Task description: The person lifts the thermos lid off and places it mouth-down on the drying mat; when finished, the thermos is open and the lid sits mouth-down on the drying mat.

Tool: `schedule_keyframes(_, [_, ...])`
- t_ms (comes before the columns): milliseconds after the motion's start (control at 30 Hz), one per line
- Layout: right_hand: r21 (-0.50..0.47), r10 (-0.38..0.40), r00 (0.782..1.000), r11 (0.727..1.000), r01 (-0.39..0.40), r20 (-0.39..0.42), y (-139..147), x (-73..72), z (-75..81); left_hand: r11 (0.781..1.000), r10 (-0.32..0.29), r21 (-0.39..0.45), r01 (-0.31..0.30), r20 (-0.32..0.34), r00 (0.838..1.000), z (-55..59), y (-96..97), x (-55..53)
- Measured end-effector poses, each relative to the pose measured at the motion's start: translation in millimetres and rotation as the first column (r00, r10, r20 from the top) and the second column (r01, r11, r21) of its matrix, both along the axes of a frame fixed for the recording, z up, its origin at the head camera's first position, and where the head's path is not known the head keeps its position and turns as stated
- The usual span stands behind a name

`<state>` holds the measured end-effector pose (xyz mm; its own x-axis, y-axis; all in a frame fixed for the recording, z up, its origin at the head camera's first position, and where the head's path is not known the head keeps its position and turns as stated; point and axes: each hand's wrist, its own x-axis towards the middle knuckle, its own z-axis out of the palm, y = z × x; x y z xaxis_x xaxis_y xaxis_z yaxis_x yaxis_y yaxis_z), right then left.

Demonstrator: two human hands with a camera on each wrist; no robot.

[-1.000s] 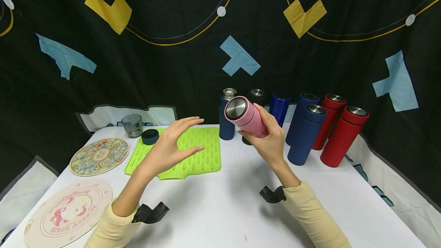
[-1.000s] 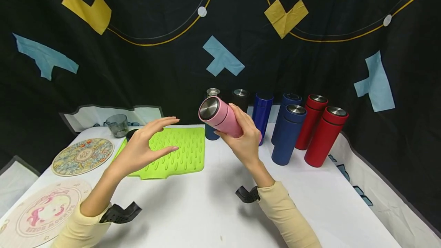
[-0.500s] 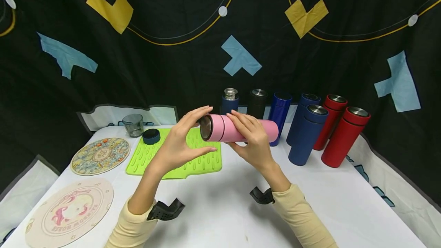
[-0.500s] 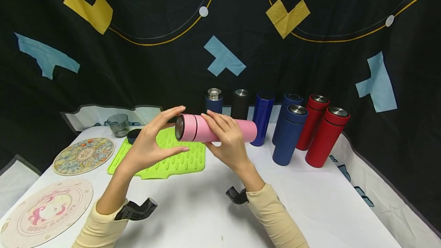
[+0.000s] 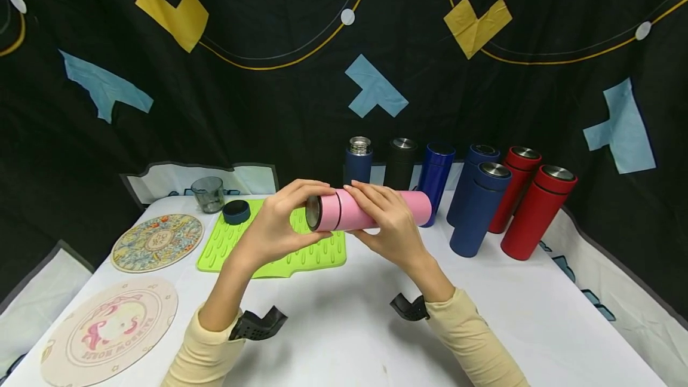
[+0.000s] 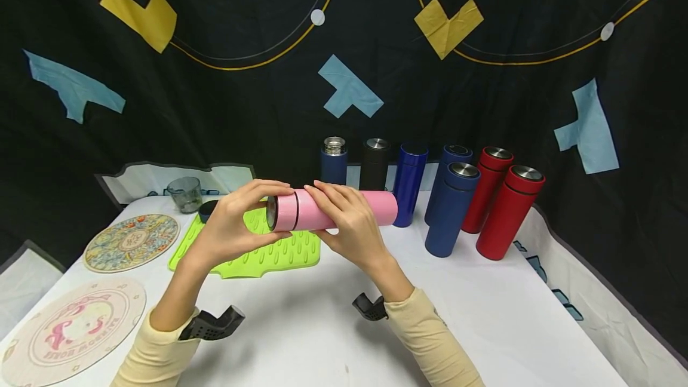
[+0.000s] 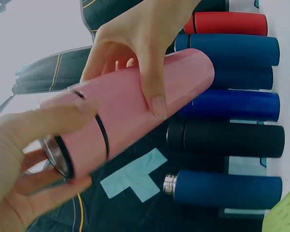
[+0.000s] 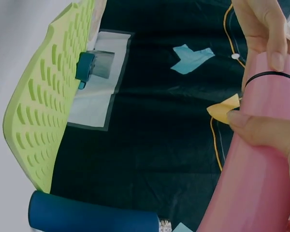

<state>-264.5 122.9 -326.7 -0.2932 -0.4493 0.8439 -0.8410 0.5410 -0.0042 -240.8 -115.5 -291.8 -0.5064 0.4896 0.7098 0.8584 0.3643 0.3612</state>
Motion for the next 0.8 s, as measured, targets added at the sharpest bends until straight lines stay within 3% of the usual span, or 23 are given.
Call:
schedule_keyframes(133, [0.006,0.063,0.998,0.998,-0.064,0.023,-0.7,2.0,2.8,0.999,-0.029,0.016,0.03,-0.051,0.998,3.2,-4.5,1.8])
schedule_keyframes(233, [0.02,0.15,0.983,0.988,-0.153,0.109,3.9,5.2,8.5,0.998,-0.056,0.018,0.057,-0.052,0.997,7.4,-8.2,4.5])
schedule_keyframes(400, [0.012,0.267,0.914,0.959,-0.285,0.306,18.4,11.4,18.6,0.993,-0.114,0.003,0.114,-0.037,0.993,11.8,-11.8,8.3])
schedule_keyframes(600, [-0.036,0.336,0.839,0.934,-0.356,0.428,30.7,12.2,20.9,0.989,-0.147,0.008,0.147,-0.02,0.989,13.1,-13.6,11.3])
schedule_keyframes(800, [-0.048,0.34,0.813,0.931,-0.361,0.472,30.4,13.1,22.3,0.987,-0.162,0.015,0.162,-0.01,0.987,12.7,-15.3,11.6])
